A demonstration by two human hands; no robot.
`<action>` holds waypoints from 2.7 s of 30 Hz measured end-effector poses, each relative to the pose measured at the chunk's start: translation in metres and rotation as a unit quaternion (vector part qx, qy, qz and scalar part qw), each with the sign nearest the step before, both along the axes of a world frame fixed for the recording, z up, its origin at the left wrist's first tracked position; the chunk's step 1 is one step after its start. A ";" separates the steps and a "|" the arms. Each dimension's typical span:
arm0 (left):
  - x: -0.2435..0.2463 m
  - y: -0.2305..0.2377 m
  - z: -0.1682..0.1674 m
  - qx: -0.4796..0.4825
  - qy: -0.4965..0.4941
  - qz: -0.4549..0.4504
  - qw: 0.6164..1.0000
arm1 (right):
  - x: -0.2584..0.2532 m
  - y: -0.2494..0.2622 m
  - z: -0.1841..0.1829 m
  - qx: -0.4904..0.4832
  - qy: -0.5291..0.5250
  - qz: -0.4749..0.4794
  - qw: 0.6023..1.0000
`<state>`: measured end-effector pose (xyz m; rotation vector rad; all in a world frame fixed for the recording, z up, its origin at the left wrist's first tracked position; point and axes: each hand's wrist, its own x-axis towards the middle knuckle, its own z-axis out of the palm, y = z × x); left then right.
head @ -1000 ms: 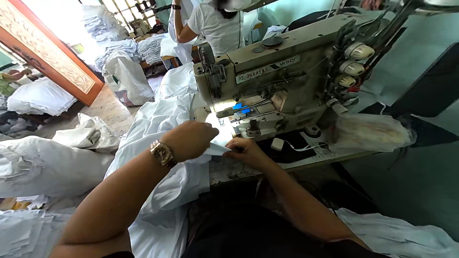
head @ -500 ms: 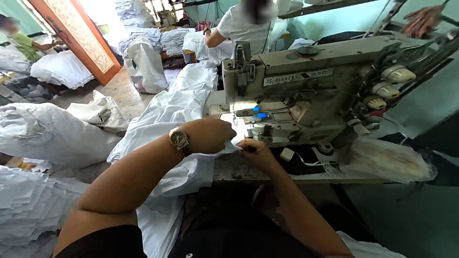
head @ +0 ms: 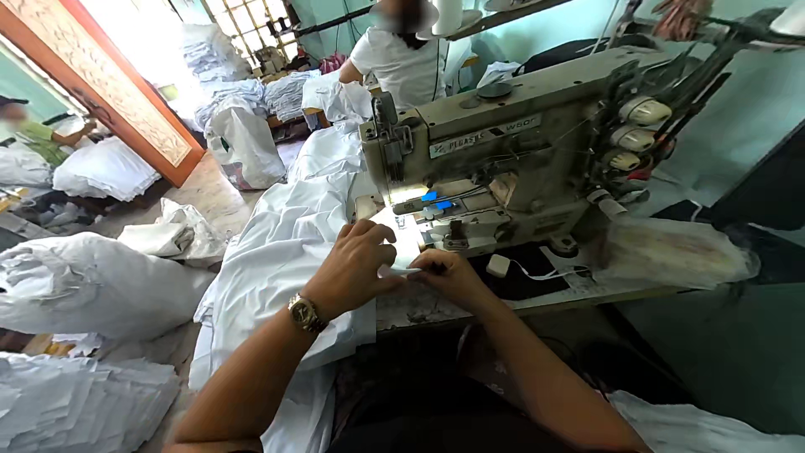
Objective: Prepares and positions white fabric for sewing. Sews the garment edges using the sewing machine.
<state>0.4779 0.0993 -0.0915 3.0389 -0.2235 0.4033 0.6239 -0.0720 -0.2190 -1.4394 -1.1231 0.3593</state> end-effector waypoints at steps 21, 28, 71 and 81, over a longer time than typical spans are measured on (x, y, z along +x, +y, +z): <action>0.027 0.031 -0.053 0.044 0.011 -0.012 0.999 | -0.008 0.003 -0.012 0.071 -0.150 -0.108 0.980; 0.040 0.048 -0.066 0.060 -0.021 -0.037 0.997 | -0.006 0.007 -0.013 0.067 -0.177 -0.137 0.972; 0.072 0.063 -0.074 -0.056 -0.072 0.047 0.995 | -0.039 0.003 -0.075 -0.064 -0.216 -0.128 0.966; 0.093 0.083 -0.076 -0.087 -0.103 0.005 0.991 | -0.044 0.006 -0.082 -0.057 -0.317 -0.167 0.932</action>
